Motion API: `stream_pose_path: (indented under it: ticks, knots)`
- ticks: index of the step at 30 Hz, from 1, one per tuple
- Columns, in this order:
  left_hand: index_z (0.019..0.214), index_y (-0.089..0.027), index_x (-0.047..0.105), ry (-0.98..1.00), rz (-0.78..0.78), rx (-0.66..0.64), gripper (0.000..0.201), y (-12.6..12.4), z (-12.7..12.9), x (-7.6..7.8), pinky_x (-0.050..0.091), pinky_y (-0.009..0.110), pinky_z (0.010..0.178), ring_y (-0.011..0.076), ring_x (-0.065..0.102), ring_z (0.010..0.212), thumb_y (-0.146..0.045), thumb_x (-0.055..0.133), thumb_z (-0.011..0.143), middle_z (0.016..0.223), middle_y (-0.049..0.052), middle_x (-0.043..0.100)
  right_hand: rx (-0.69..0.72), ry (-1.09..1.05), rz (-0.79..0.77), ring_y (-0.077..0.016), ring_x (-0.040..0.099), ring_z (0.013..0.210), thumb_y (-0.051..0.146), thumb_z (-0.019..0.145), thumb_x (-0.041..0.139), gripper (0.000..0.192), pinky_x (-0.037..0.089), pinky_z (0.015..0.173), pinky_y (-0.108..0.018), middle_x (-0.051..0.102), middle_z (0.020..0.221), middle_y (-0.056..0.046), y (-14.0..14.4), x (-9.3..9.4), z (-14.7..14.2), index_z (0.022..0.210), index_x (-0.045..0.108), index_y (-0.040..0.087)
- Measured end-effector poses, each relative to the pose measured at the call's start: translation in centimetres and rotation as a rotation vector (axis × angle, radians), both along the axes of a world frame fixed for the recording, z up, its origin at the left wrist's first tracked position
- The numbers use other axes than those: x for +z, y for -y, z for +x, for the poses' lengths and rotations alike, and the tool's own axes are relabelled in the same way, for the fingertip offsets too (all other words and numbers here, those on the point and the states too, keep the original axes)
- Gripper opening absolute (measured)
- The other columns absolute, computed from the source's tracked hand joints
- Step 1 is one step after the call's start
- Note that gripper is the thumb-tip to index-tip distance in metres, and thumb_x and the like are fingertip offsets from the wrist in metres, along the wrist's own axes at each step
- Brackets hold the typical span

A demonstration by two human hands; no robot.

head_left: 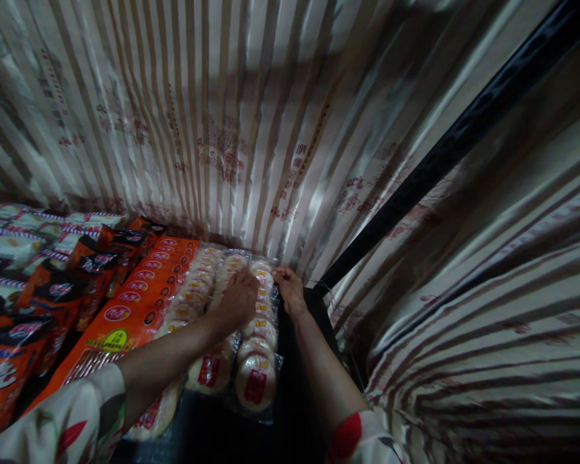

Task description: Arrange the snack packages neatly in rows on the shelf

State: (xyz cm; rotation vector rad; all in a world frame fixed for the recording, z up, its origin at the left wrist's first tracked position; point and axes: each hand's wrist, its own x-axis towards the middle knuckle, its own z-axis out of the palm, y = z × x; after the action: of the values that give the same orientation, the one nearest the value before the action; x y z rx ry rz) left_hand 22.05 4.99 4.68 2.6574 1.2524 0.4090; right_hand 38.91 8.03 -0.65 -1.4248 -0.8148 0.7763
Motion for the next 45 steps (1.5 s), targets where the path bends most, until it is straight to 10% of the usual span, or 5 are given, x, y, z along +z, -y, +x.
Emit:
stream_pose_path:
  ticks: [11,21,45]
  knots:
    - [0.117,-0.010,0.057,0.012,0.025,0.017,0.037,-0.2,0.0,-0.6,0.026,0.045,0.111,0.0281,0.034,0.134,-0.010,0.043,0.083,0.128,0.014,0.055,-0.078,0.291,-0.097,-0.0156,0.057,0.068,0.052,0.069,0.062,0.031,0.044,0.065,-0.026,0.065,0.071,0.001,1.7,-0.2,0.2,0.074,0.065,0.022]
    - [0.116,-0.008,0.058,0.037,0.005,0.024,0.035,-0.1,-0.2,-0.3,0.026,0.045,0.113,0.0290,0.036,0.133,-0.012,0.044,0.085,0.128,0.017,0.055,0.213,0.065,-0.088,-0.0137,0.055,0.065,0.051,0.056,0.075,0.036,0.043,0.066,-0.026,0.067,0.069,0.000,4.7,1.4,-0.7,0.069,0.070,0.018]
    - [0.106,-0.010,0.063,0.002,0.164,-0.050,0.028,1.0,-1.2,-1.8,0.024,0.049,0.112,0.0304,0.038,0.130,-0.013,0.048,0.082,0.121,0.013,0.059,-0.078,0.260,-0.078,-0.0170,0.059,0.075,0.050,0.063,0.066,0.039,0.045,0.072,-0.028,0.067,0.082,-0.002,3.5,0.5,-0.9,0.088,0.065,0.019]
